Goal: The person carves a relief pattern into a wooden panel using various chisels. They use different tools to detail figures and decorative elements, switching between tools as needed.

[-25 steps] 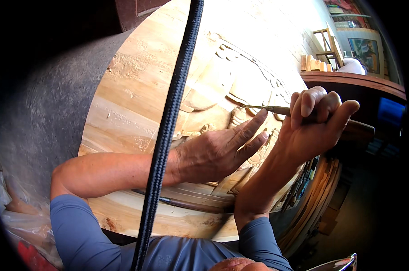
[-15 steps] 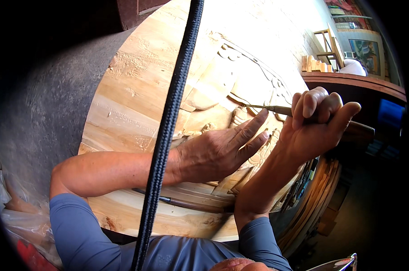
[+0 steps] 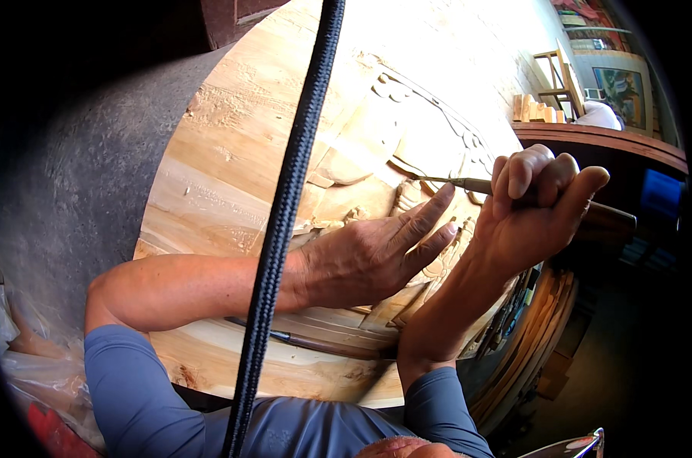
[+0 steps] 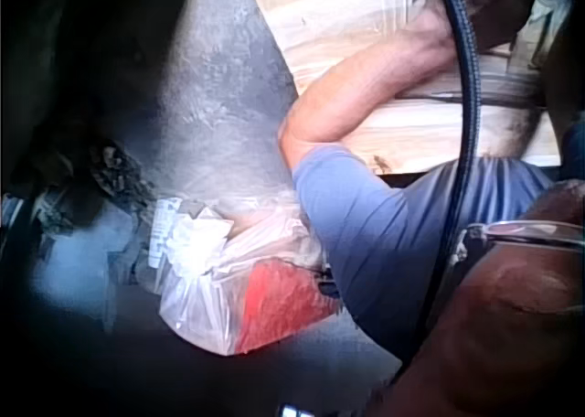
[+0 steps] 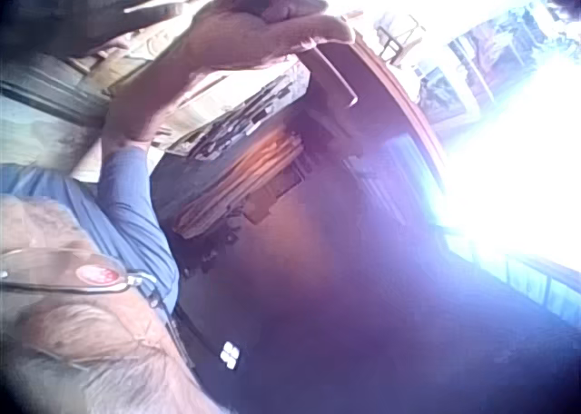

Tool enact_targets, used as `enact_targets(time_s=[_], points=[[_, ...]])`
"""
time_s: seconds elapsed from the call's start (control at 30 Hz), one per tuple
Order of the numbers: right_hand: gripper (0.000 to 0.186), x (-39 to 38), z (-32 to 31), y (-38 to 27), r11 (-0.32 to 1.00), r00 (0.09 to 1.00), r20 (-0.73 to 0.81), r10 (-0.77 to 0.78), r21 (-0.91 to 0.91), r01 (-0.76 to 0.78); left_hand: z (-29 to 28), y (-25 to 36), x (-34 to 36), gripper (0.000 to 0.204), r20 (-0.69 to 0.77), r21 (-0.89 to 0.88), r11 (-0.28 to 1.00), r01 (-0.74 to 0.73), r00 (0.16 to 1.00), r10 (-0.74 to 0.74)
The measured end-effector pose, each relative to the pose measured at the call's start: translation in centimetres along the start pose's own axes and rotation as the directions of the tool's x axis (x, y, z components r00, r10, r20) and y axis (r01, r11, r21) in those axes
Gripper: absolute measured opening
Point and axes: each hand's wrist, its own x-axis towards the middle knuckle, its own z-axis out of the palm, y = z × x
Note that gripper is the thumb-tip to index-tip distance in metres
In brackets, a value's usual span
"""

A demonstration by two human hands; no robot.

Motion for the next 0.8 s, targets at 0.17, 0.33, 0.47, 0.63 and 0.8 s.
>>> enact_targets(time_s=[0.17, 0.33, 0.47, 0.63, 0.8], points=[[0.066, -0.5, 1.6, 0.5, 0.989, 0.997, -0.041, -0.063, -0.138, 0.057, -0.2, -0.2, 0.0, 0.067, -0.032, 0.042, 0.998, -0.039, 0.999, 0.040], [0.066, -0.7, 1.7, 0.9, 0.978, 0.994, -0.018, -0.110, -0.181, 0.104, -0.1, -0.3, 0.1, 0.063, -0.030, 0.039, 0.998, -0.052, 0.998, 0.054], [0.065, -0.4, -0.7, 0.9, 0.997, 0.998, -0.001, -0.064, -0.037, 0.064, 0.1, 0.0, 0.1, 0.062, -0.043, 0.042, 0.996, -0.078, 0.996, 0.080], [0.064, -1.5, 0.0, 1.2, 0.998, 0.996, -0.050, -0.067, -0.014, 0.067, 0.1, 0.2, 0.3, 0.057, -0.035, 0.034, 0.997, -0.068, 0.997, 0.069], [0.062, -1.3, 1.2, 1.3, 0.994, 0.993, -0.075, -0.089, -0.065, 0.084, -0.6, 0.8, 0.9, 0.043, 0.035, -0.054, 0.996, -0.066, 0.997, 0.067]])
